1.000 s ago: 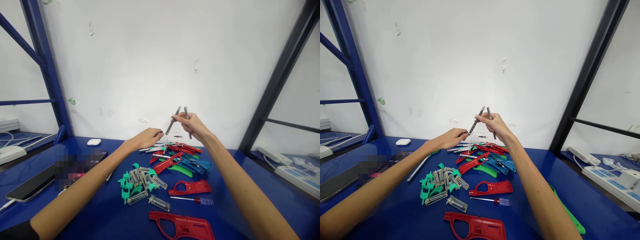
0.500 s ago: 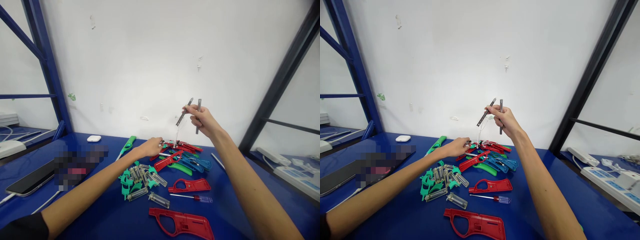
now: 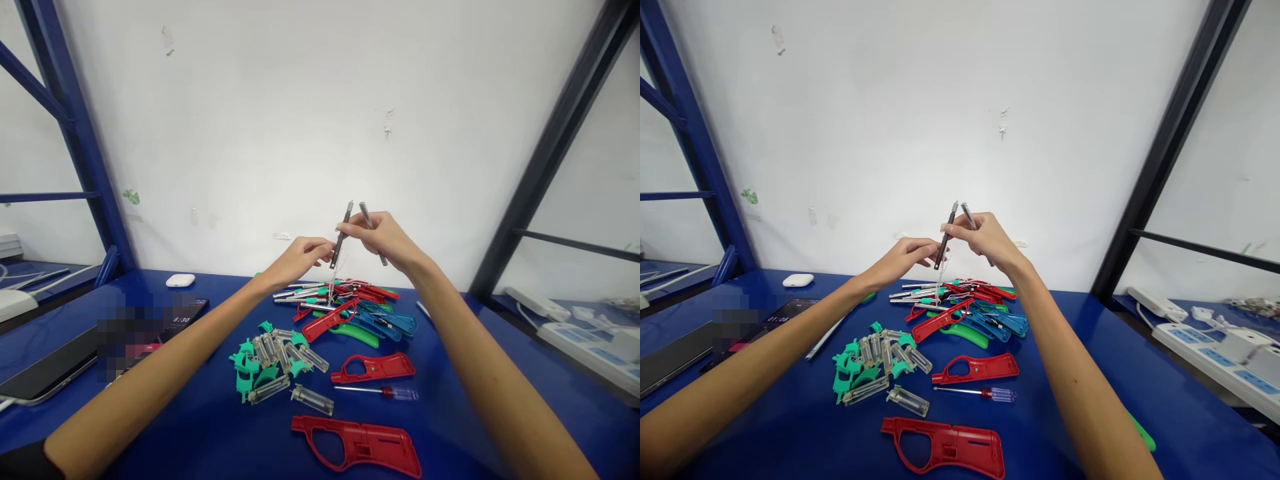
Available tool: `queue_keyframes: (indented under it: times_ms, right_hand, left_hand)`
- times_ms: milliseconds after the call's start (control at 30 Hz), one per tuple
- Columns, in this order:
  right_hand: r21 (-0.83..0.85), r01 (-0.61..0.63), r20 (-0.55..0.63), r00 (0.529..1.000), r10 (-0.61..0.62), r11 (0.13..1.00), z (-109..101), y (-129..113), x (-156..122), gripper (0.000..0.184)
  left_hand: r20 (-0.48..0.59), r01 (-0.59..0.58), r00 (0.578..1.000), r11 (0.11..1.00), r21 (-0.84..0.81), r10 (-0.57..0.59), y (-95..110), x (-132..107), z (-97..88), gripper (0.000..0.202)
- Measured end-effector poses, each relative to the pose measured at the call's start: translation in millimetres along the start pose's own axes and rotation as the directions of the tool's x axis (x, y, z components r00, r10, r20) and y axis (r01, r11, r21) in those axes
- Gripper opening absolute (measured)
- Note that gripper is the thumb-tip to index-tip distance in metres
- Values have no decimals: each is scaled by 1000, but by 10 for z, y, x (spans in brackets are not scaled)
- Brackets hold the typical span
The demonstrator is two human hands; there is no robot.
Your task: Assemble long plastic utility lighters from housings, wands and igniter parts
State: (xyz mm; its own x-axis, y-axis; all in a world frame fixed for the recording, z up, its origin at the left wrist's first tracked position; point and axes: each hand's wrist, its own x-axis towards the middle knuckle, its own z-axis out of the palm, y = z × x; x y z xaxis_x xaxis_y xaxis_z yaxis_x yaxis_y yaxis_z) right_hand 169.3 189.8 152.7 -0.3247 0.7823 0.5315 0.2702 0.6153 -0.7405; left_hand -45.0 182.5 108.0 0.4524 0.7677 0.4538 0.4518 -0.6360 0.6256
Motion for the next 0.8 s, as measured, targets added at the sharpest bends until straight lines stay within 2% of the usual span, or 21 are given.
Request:
queue_keyframes:
  times_ms: [167, 300, 500, 667, 800]
  right_hand:
    - [-93, 56, -9, 998, -57, 994, 81, -118, -17, 39]
    - [-134, 91, -28, 995, -96, 987, 118, -171, -13, 42]
    - [-116, 92, -51, 994, -98, 989, 136, -231, -34, 53]
    - [-91, 93, -28, 995, -95, 992, 111, -238, -33, 34]
    - [-69, 84, -39, 995, -87, 994, 105, -219, -16, 32]
  left_hand:
    - [-75, -26, 997, 994, -110, 18, 231, -41, -27, 28]
    - [-113, -21, 994, 986, -168, 2, 246, -43, -27, 25]
    - [-116, -11, 993, 973, -232, -17, 250, -42, -73, 27]
    - [-77, -7, 997, 966, -257, -13, 272, -60, -111, 28]
    - [-28, -11, 1000, 961, -275, 3, 293, -65, -125, 27]
